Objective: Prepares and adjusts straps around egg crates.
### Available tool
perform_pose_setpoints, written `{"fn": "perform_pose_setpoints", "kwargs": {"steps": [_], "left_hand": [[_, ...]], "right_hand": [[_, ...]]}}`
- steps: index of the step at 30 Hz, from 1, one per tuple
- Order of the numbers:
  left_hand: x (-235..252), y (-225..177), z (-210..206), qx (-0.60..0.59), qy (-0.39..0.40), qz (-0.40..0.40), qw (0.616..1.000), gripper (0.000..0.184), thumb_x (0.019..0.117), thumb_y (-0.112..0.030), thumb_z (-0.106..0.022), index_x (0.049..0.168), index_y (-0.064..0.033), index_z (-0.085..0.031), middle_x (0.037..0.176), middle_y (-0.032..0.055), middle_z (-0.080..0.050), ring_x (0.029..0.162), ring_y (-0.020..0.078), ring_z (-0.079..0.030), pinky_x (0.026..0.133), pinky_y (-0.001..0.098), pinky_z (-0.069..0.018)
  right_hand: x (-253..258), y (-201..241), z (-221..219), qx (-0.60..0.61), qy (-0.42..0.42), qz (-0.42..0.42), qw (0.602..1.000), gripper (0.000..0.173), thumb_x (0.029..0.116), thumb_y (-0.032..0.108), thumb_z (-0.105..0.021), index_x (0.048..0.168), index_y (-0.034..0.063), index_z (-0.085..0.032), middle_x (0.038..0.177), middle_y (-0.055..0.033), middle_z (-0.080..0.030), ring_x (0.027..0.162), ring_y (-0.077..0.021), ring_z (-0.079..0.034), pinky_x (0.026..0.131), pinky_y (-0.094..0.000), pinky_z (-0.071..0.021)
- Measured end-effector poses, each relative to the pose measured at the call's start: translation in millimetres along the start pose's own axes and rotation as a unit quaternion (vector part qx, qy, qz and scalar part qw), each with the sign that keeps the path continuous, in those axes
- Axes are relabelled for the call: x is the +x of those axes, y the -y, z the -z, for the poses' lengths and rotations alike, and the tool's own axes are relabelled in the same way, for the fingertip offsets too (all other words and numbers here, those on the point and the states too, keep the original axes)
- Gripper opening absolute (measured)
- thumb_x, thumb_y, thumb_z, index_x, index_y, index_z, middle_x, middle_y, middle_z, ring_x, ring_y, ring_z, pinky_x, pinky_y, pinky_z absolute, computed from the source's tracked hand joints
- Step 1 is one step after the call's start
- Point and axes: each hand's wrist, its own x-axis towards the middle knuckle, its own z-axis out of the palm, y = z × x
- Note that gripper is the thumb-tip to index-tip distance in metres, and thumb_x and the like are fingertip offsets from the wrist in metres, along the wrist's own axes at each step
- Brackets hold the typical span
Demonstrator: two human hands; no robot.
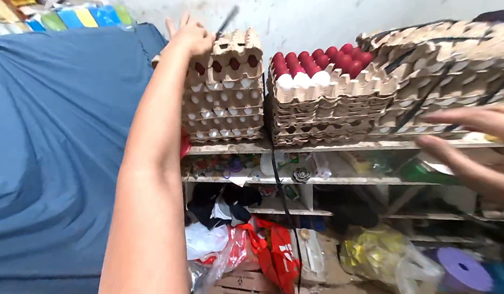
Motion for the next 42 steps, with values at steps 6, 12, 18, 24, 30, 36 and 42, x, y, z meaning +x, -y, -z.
{"fn": "perform_pose_setpoints", "kwargs": {"steps": [6,12,18,24,30,36,42], "left_hand": [[-11,53,26,0.070,-0.041,-0.094,0.992,0.043,0.1020,-0.034,-0.055,0.110,0.0063,-0.065,0.117,0.0312,-0.065,0.121,0.0510,-0.056,0.109,0.0745,-0.0239],[-45,66,31,-0.157,-0.065,-0.072,0.983,0.036,0.1086,-0.029,-0.046,0.110,0.0040,-0.059,0.095,0.0185,-0.066,0.086,0.0262,-0.064,0.083,0.0496,-0.0508],[-40,82,16,-0.233,-0.117,-0.026,0.965,0.034,0.0996,-0.026,-0.060,0.115,0.0047,-0.060,0.099,0.0184,-0.064,0.086,0.0242,-0.063,0.082,0.0457,-0.0516],[-25,65,-3,-0.294,-0.133,-0.072,0.944,0.031,0.1012,-0.028,-0.057,0.115,-0.0005,-0.062,0.098,0.0111,-0.064,0.083,0.0136,-0.061,0.078,0.0351,-0.0521],[-20,69,-10,-0.218,-0.052,-0.112,0.968,0.049,0.0940,-0.039,-0.072,0.121,0.0020,-0.066,0.121,0.0231,-0.066,0.114,0.0319,-0.062,0.102,0.0509,-0.0459],[-21,72,-7,-0.193,0.008,-0.088,0.977,0.035,0.0980,-0.022,-0.067,0.117,0.0074,-0.064,0.110,0.0262,-0.066,0.102,0.0354,-0.064,0.095,0.0562,-0.0477],[-21,69,-5,-0.167,-0.020,-0.078,0.983,0.036,0.0954,-0.023,-0.070,0.108,0.0102,-0.065,0.111,0.0285,-0.064,0.107,0.0395,-0.062,0.096,0.0583,-0.0455]], "right_hand": [[175,73,-77,0.074,-0.007,0.097,0.992,0.030,0.1042,0.024,-0.057,0.122,0.0030,-0.070,0.115,-0.0198,-0.070,0.107,-0.0366,-0.068,0.092,-0.0575,-0.0529],[332,105,-152,0.129,0.068,0.050,0.988,0.063,0.1002,0.048,-0.058,0.147,0.0063,-0.053,0.145,-0.0215,-0.054,0.135,-0.0395,-0.051,0.110,-0.0612,-0.0395],[362,118,-163,0.256,0.133,0.016,0.957,0.035,0.0976,0.029,-0.069,0.120,0.0028,-0.063,0.109,-0.0146,-0.068,0.101,-0.0258,-0.067,0.093,-0.0512,-0.0518],[377,129,-161,0.138,0.169,0.008,0.976,0.033,0.0985,0.029,-0.064,0.123,0.0076,-0.070,0.120,-0.0193,-0.067,0.115,-0.0351,-0.063,0.098,-0.0588,-0.0472],[382,124,-150,0.100,0.138,0.032,0.985,0.031,0.1043,0.026,-0.053,0.114,0.0006,-0.067,0.109,-0.0188,-0.067,0.105,-0.0322,-0.065,0.093,-0.0555,-0.0482],[382,74,-134,0.138,0.220,-0.028,0.965,0.046,0.0964,0.050,-0.064,0.092,0.0055,-0.071,0.082,-0.0044,-0.061,0.074,-0.0141,-0.053,0.073,-0.0423,-0.0460],[337,74,-123,0.109,0.185,0.081,0.973,0.039,0.0888,0.035,-0.079,0.110,0.0044,-0.067,0.088,-0.0093,-0.064,0.078,-0.0220,-0.058,0.074,-0.0492,-0.0490]]}}
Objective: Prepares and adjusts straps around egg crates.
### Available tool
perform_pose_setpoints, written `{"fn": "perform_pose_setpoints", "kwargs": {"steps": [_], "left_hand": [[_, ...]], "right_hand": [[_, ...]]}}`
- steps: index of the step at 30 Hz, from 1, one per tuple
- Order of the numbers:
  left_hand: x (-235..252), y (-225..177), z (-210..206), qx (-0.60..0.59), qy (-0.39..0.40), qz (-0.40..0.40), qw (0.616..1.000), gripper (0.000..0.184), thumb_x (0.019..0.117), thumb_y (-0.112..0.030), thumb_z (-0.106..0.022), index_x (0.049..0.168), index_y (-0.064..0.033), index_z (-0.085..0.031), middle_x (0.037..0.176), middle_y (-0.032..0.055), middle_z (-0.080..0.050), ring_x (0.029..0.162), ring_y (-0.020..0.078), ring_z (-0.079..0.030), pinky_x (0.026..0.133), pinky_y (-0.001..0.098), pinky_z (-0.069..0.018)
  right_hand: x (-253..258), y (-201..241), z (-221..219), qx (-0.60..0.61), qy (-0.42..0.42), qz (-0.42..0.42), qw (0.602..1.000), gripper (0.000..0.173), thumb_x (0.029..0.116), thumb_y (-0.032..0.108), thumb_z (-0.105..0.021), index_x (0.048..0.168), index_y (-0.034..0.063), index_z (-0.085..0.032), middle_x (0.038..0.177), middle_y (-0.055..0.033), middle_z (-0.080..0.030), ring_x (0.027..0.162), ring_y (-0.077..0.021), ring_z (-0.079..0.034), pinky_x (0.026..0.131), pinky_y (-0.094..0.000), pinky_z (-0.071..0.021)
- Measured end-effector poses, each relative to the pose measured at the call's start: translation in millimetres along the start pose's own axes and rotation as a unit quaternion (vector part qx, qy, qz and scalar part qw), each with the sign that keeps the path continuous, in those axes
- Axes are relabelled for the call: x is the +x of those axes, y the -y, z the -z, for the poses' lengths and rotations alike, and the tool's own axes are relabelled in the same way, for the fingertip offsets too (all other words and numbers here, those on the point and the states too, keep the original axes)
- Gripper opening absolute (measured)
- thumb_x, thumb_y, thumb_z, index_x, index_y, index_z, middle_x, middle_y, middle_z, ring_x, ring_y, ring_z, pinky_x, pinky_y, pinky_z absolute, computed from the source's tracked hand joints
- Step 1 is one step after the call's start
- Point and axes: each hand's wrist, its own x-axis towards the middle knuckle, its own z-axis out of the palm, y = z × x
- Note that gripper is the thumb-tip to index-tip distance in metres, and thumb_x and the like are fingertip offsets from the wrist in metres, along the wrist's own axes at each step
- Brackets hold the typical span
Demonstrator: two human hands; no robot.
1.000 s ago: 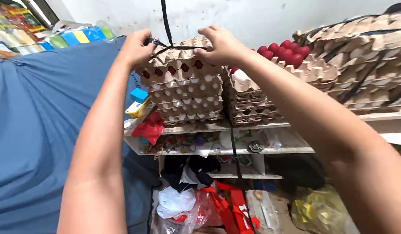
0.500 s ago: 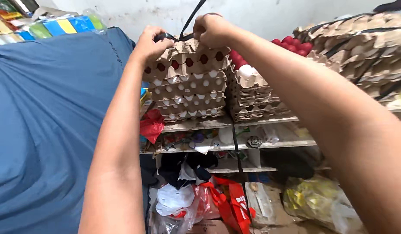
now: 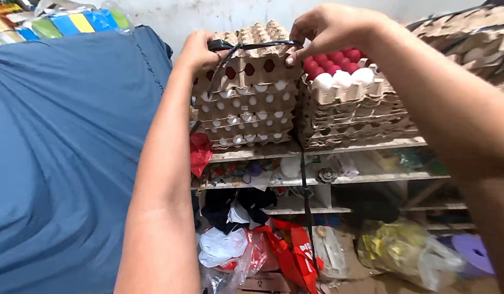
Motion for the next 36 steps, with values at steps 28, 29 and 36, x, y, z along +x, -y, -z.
{"fn": "perform_pose_setpoints", "kwargs": {"steps": [28,29,36], "left_hand": [[-352,4,-209,-0.111,0.040,0.129,0.985,0.022,0.0888,-0.014,-0.054,0.076,0.0008,-0.066,0.066,0.0140,-0.062,0.066,0.0311,-0.065,0.063,0.0541,-0.0507],[-359,-10,-221,-0.105,0.041,0.124,0.986,0.026,0.0910,-0.014,-0.052,0.079,0.0027,-0.067,0.068,0.0162,-0.065,0.068,0.0336,-0.067,0.065,0.0553,-0.0523],[-365,-48,-248,0.027,-0.084,-0.089,0.992,0.039,0.0966,-0.024,-0.053,0.064,-0.0040,-0.063,0.056,0.0106,-0.063,0.054,0.0253,-0.067,0.053,0.0426,-0.0541]], "right_hand": [[-216,90,-262,0.120,0.164,0.116,0.972,0.045,0.1107,0.043,-0.038,0.100,0.0061,-0.062,0.071,-0.0090,-0.061,0.064,-0.0264,-0.065,0.060,-0.0492,-0.0547],[-233,91,-266,0.138,0.183,0.113,0.967,0.052,0.1097,0.049,-0.037,0.104,0.0042,-0.063,0.080,-0.0124,-0.065,0.074,-0.0294,-0.068,0.070,-0.0519,-0.0552],[-247,44,-267,0.080,-0.043,-0.328,0.940,0.056,0.1067,0.045,-0.044,0.134,-0.0023,-0.056,0.128,-0.0256,-0.061,0.113,-0.0433,-0.064,0.092,-0.0627,-0.0517]]}}
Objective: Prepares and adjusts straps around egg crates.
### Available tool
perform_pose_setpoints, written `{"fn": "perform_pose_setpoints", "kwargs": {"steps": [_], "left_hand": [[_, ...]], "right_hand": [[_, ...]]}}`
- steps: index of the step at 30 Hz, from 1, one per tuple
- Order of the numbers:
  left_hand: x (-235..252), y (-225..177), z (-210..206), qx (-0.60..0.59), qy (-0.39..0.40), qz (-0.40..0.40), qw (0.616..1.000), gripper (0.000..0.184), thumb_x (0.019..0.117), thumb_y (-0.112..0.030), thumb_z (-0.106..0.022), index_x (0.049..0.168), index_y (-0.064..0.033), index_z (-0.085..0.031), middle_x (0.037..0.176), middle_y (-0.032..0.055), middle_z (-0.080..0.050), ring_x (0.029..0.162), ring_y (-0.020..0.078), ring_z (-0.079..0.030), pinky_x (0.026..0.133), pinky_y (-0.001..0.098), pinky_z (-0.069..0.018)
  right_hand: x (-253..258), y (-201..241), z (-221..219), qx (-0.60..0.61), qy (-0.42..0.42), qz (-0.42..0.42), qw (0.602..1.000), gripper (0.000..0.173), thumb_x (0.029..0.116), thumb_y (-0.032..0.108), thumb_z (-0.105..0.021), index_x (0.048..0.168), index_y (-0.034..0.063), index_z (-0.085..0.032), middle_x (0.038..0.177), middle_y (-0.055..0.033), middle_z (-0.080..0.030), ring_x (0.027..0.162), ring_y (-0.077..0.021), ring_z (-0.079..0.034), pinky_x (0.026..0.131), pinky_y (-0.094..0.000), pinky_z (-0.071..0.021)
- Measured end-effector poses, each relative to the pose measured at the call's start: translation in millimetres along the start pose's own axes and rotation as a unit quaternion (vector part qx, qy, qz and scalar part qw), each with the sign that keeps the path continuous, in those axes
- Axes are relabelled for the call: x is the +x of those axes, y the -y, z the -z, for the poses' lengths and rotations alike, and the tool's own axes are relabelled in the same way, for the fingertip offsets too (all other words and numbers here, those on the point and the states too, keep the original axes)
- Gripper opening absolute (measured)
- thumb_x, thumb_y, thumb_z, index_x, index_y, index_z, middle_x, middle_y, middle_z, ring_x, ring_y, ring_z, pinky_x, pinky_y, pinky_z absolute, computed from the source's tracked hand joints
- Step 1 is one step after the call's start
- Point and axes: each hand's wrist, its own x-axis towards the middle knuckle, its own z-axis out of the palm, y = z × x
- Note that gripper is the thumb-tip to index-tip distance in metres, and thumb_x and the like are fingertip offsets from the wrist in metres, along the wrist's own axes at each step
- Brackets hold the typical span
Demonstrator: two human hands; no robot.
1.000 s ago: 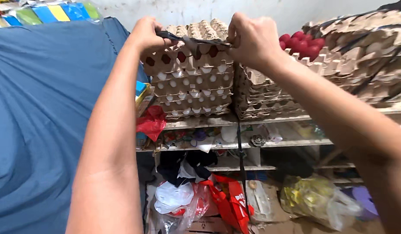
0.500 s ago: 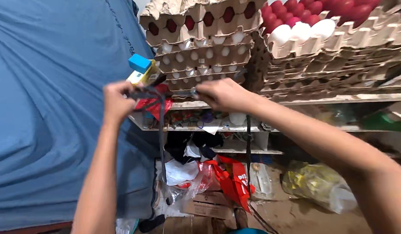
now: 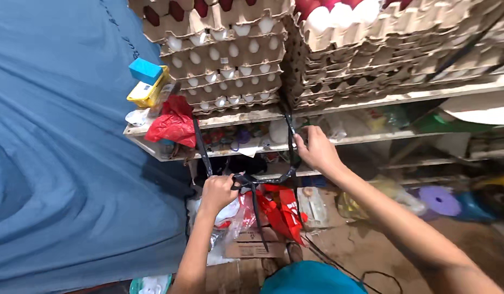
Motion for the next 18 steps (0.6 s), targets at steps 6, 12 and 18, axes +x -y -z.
{"fn": "perform_pose_setpoints", "kwargs": {"steps": [6,12,18], "left_hand": [[4,-15,23,0.000,0.437,0.042,0.899,0.057,0.0918,-0.054,-0.064,0.098,0.0024,-0.071,0.106,0.0208,-0.072,0.107,0.0373,-0.068,0.099,0.0566,-0.0472],[69,-10,68,-0.057,0.358,0.186,0.913,0.084,0.0894,-0.074,-0.057,0.141,-0.0073,-0.061,0.136,0.0181,-0.064,0.130,0.0367,-0.057,0.112,0.0621,-0.0400],[183,4,11,-0.572,-0.029,0.499,0.651,0.051,0.1124,-0.033,-0.037,0.148,0.0041,-0.036,0.138,0.0237,-0.057,0.117,0.0282,-0.066,0.099,0.0372,-0.0562]], "right_hand": [[24,3,-35,0.391,0.142,-0.130,0.900,0.066,0.1015,0.061,-0.052,0.148,0.0142,-0.046,0.127,-0.0129,-0.068,0.109,-0.0271,-0.066,0.092,-0.0492,-0.0544],[1,22,-58,0.442,0.041,-0.146,0.884,0.054,0.1101,0.055,-0.026,0.114,0.0131,-0.060,0.063,-0.0038,-0.039,0.046,-0.0154,-0.036,0.044,-0.0320,-0.0341],[-27,25,-37,0.280,0.015,-0.117,0.953,0.051,0.1129,0.042,-0.026,0.110,0.0043,-0.060,0.076,-0.0164,-0.056,0.062,-0.0320,-0.057,0.054,-0.0505,-0.0461]]}}
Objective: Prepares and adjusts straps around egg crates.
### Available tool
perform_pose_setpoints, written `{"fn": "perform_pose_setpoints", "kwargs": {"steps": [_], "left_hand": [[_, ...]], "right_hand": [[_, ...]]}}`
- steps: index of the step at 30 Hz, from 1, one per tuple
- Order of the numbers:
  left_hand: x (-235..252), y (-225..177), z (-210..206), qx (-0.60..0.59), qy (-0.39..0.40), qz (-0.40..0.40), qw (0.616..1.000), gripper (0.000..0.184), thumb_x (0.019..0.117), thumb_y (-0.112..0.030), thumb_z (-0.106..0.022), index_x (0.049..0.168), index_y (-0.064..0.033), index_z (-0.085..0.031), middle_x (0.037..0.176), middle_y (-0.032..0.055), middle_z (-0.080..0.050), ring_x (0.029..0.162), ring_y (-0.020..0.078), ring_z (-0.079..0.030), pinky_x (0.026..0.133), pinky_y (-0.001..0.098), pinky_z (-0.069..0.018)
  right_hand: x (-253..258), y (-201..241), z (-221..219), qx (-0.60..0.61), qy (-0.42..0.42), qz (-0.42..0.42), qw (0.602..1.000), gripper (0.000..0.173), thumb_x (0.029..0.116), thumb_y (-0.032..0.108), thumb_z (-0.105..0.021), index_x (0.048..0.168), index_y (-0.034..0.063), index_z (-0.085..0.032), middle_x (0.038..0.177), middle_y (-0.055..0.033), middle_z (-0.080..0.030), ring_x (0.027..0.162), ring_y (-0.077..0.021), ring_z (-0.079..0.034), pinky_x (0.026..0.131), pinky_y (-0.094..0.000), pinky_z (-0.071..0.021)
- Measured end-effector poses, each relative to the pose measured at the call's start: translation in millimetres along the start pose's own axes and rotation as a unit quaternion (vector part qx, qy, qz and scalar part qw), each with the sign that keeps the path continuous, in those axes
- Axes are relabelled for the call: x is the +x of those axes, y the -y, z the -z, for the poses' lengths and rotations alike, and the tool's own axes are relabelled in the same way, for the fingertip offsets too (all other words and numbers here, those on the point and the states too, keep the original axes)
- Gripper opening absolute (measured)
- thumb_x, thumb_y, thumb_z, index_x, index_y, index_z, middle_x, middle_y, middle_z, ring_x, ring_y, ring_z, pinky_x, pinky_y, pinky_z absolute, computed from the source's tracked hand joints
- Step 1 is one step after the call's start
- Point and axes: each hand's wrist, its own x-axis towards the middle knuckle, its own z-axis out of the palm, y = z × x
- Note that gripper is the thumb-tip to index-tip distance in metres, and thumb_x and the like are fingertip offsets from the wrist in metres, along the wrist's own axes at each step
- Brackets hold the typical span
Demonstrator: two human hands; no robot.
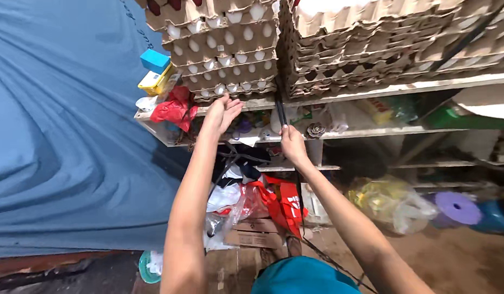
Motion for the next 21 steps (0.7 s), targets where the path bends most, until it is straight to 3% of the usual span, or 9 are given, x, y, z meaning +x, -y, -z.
{"fn": "perform_pose_setpoints", "kwargs": {"steps": [1,3,6,8,12,16,21], "left_hand": [[15,2,-12,-0.083,-0.016,0.033,0.996,0.055,0.1105,-0.034,-0.042,0.151,0.0012,-0.032,0.144,0.0242,-0.051,0.123,0.0314,-0.062,0.101,0.0390,-0.0553],[40,5,-31,-0.135,-0.046,0.041,0.989,0.061,0.1077,-0.035,-0.050,0.155,-0.0019,-0.030,0.153,0.0236,-0.043,0.133,0.0333,-0.054,0.105,0.0412,-0.0518],[57,11,-51,-0.193,-0.066,-0.014,0.979,0.050,0.1097,-0.019,-0.045,0.154,-0.0027,-0.029,0.160,0.0197,-0.031,0.143,0.0323,-0.042,0.112,0.0479,-0.0450],[57,12,-58,-0.191,-0.093,-0.030,0.977,0.045,0.1104,-0.014,-0.042,0.152,-0.0007,-0.031,0.156,0.0197,-0.035,0.140,0.0307,-0.044,0.110,0.0468,-0.0467],[55,17,-65,-0.181,-0.150,-0.022,0.972,0.054,0.1079,-0.016,-0.052,0.153,0.0017,-0.029,0.152,0.0216,-0.041,0.134,0.0303,-0.050,0.106,0.0413,-0.0503],[63,22,-66,-0.214,-0.184,-0.033,0.959,0.068,0.1031,-0.016,-0.063,0.156,0.0004,-0.023,0.151,0.0241,-0.040,0.129,0.0322,-0.055,0.099,0.0394,-0.0562],[61,27,-62,-0.201,-0.169,-0.038,0.964,0.064,0.1032,-0.019,-0.063,0.152,0.0022,-0.029,0.149,0.0224,-0.044,0.126,0.0282,-0.058,0.099,0.0357,-0.0562]], "right_hand": [[0,0,4,-0.012,-0.002,0.011,1.000,0.049,0.1131,0.040,-0.027,0.110,0.0030,-0.060,0.076,-0.0168,-0.057,0.063,-0.0322,-0.058,0.056,-0.0512,-0.0473],[-1,2,9,-0.044,0.000,0.038,0.998,0.044,0.1135,0.032,-0.031,0.106,0.0000,-0.060,0.075,-0.0162,-0.057,0.065,-0.0315,-0.059,0.060,-0.0513,-0.0494],[-7,1,17,-0.076,0.002,0.041,0.996,0.041,0.1135,0.029,-0.033,0.107,-0.0013,-0.060,0.077,-0.0158,-0.060,0.070,-0.0309,-0.062,0.066,-0.0511,-0.0516],[-18,5,20,-0.091,0.013,0.046,0.995,0.039,0.1134,0.027,-0.034,0.106,-0.0014,-0.060,0.076,-0.0154,-0.060,0.069,-0.0302,-0.063,0.066,-0.0500,-0.0526],[-39,3,21,-0.125,0.027,0.055,0.990,0.036,0.1129,0.027,-0.035,0.103,0.0021,-0.059,0.073,-0.0115,-0.059,0.068,-0.0268,-0.063,0.065,-0.0461,-0.0529],[-68,5,11,-0.148,0.090,0.050,0.984,0.038,0.1121,0.029,-0.032,0.117,0.0024,-0.059,0.083,-0.0139,-0.067,0.079,-0.0293,-0.070,0.073,-0.0487,-0.0573],[-90,2,-10,-0.107,0.076,0.094,0.987,0.039,0.1123,0.028,-0.030,0.110,0.0029,-0.059,0.076,-0.0089,-0.064,0.070,-0.0218,-0.068,0.066,-0.0405,-0.0568]]}}
